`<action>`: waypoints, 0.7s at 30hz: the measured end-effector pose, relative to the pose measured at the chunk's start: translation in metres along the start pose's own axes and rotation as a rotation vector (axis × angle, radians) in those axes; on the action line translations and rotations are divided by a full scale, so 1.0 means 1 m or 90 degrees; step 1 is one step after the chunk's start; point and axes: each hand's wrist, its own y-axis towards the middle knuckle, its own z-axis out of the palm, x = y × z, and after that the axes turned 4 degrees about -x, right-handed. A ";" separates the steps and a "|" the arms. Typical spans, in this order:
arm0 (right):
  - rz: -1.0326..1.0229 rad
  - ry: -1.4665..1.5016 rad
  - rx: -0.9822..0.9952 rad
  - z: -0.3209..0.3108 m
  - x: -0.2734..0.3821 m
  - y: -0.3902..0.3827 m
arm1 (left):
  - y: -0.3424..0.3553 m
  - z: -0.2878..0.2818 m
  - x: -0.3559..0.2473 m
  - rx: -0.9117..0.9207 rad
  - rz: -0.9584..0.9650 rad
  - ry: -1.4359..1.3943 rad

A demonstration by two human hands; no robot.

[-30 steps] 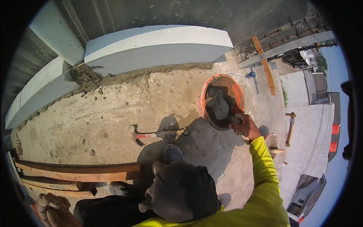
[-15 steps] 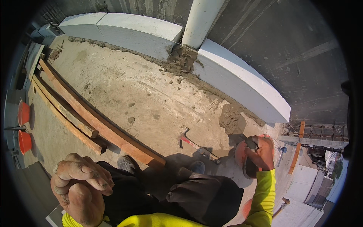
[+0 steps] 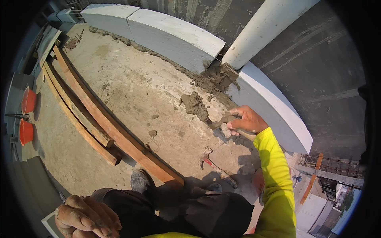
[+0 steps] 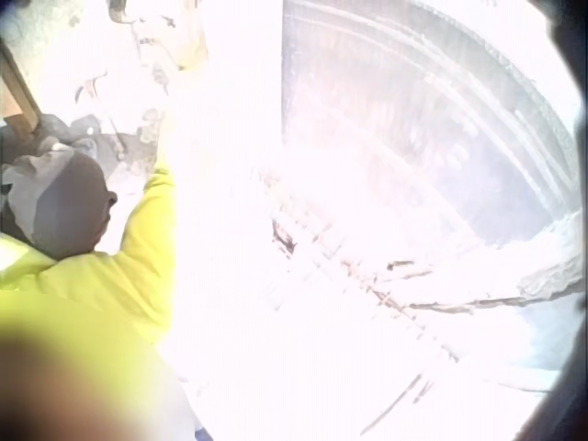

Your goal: The person scoops mortar from a bucket with a trowel, spreads it along a concrete base, and sets a white block in place. They tap the block with a hammer to level it, measure the gap with a tape measure, then fill the joint with more mortar and smooth it.

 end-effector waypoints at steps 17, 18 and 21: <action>0.126 -0.253 -0.483 0.057 -0.104 -0.262 | 0.015 0.029 0.013 -0.115 -0.096 -0.144; 0.195 -0.066 -0.465 0.050 -0.098 -0.304 | 0.018 0.033 0.017 -0.091 -0.096 -0.142; 0.464 -0.320 -0.538 0.041 -0.099 -0.398 | 0.025 0.043 0.027 -0.046 -0.090 -0.132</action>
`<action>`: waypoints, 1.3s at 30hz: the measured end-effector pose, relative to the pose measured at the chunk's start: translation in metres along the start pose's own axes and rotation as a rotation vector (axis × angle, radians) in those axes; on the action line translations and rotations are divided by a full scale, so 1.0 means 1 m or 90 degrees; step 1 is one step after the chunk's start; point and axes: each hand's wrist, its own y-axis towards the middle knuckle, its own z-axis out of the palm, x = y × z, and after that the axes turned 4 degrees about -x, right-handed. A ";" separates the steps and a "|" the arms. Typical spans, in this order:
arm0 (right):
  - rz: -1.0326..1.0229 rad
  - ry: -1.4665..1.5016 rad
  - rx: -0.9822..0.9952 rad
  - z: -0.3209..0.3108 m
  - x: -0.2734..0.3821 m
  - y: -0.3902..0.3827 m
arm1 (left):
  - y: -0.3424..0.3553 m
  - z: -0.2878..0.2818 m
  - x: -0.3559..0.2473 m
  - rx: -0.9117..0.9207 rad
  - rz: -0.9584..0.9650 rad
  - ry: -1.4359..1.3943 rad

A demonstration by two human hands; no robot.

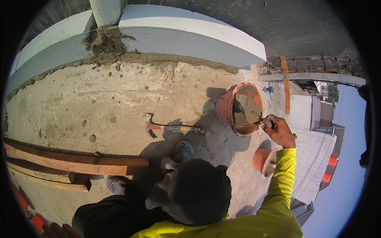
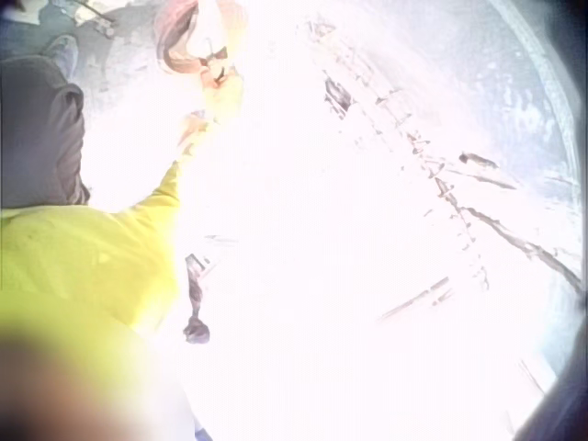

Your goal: The person scoops mortar from a bucket with a trowel, spreads it along a concrete base, and sets a white block in place. They tap the block with a hammer to level it, measure the gap with a tape measure, then fill the joint with more mortar and smooth it.

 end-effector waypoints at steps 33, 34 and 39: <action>0.143 0.374 -0.032 0.105 -0.060 0.018 | -0.003 -0.017 0.024 0.004 0.052 0.190; 0.161 0.456 -0.026 0.106 -0.063 0.012 | -0.005 -0.020 0.023 -0.007 0.053 0.193; 0.097 0.353 -0.155 0.109 -0.063 -0.007 | -0.019 -0.007 0.022 -0.053 0.051 0.161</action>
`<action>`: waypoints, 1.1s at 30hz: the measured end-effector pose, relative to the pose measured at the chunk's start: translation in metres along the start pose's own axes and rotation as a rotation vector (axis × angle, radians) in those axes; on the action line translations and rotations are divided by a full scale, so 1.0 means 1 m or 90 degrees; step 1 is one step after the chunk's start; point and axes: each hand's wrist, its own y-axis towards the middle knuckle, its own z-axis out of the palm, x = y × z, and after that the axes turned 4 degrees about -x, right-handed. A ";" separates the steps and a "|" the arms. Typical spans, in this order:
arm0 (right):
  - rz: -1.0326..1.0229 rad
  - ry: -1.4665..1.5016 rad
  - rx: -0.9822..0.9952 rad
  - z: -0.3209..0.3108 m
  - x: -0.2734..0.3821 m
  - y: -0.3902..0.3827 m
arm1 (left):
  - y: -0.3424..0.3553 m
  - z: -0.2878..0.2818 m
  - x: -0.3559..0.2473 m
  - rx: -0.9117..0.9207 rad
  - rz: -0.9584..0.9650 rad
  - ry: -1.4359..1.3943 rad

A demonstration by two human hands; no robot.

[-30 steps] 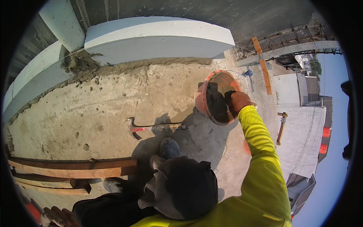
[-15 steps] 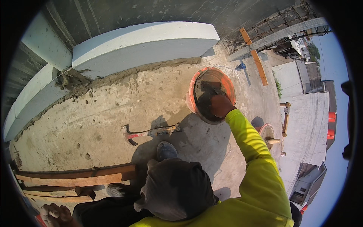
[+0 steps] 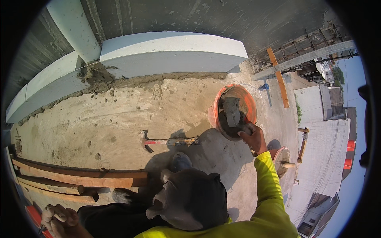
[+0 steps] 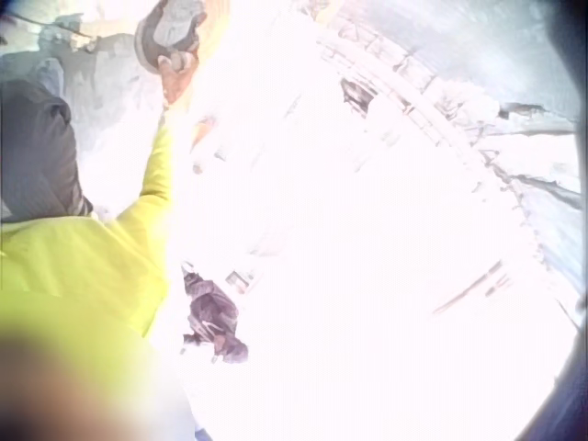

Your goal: The person scoops mortar from a bucket with a trowel, spreads it along a concrete base, and sets a white block in place. They tap the block with a hammer to level it, measure the gap with a tape measure, then fill the joint with more mortar and smooth it.

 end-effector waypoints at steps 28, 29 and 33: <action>-0.378 0.045 0.631 0.249 0.383 0.120 | -0.019 -0.034 -0.030 -0.050 0.057 -0.083; -0.355 0.064 0.580 0.254 0.385 0.129 | -0.018 -0.034 -0.032 -0.054 0.060 -0.088; -0.508 -0.018 0.579 0.274 0.330 0.104 | -0.006 -0.033 -0.047 0.035 -0.065 -0.131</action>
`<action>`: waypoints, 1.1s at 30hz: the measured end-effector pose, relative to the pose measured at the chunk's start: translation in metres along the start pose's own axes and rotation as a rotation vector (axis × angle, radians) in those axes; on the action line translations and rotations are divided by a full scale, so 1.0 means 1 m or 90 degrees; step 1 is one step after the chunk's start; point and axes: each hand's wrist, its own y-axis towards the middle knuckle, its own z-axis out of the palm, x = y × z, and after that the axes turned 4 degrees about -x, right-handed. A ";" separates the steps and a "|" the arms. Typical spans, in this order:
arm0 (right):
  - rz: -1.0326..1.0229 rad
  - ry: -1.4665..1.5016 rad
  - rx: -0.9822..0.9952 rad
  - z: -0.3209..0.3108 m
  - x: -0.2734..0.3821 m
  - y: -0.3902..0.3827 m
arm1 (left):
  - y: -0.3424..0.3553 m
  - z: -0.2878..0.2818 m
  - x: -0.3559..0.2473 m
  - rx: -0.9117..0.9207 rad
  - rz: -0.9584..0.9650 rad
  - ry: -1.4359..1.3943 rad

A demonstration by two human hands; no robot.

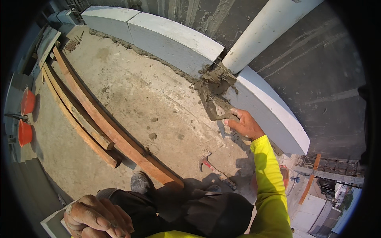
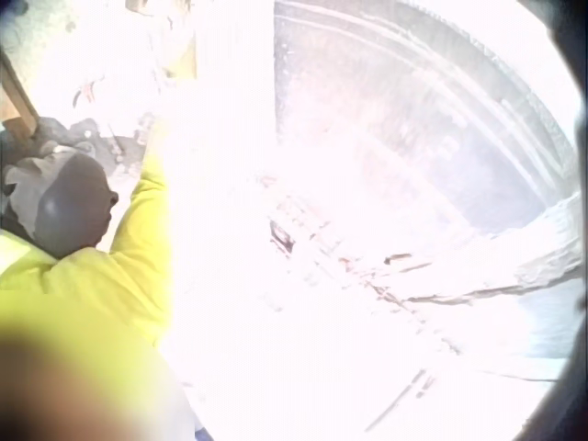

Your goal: The person scoops mortar from a bucket with a trowel, spreads it along a concrete base, and sets a white block in place. They tap the block with a hammer to level it, measure the gap with a tape measure, then fill the joint with more mortar and smooth it.

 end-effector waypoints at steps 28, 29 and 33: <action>0.022 -0.434 -0.327 0.028 0.036 0.031 | -0.007 -0.018 0.017 -0.133 0.076 -0.095; 0.024 -0.406 -0.329 0.026 0.037 0.031 | -0.004 -0.016 0.015 -0.135 0.073 -0.090; 0.056 -0.334 -0.326 0.019 0.035 0.031 | 0.008 -0.018 -0.003 0.060 -0.035 -0.089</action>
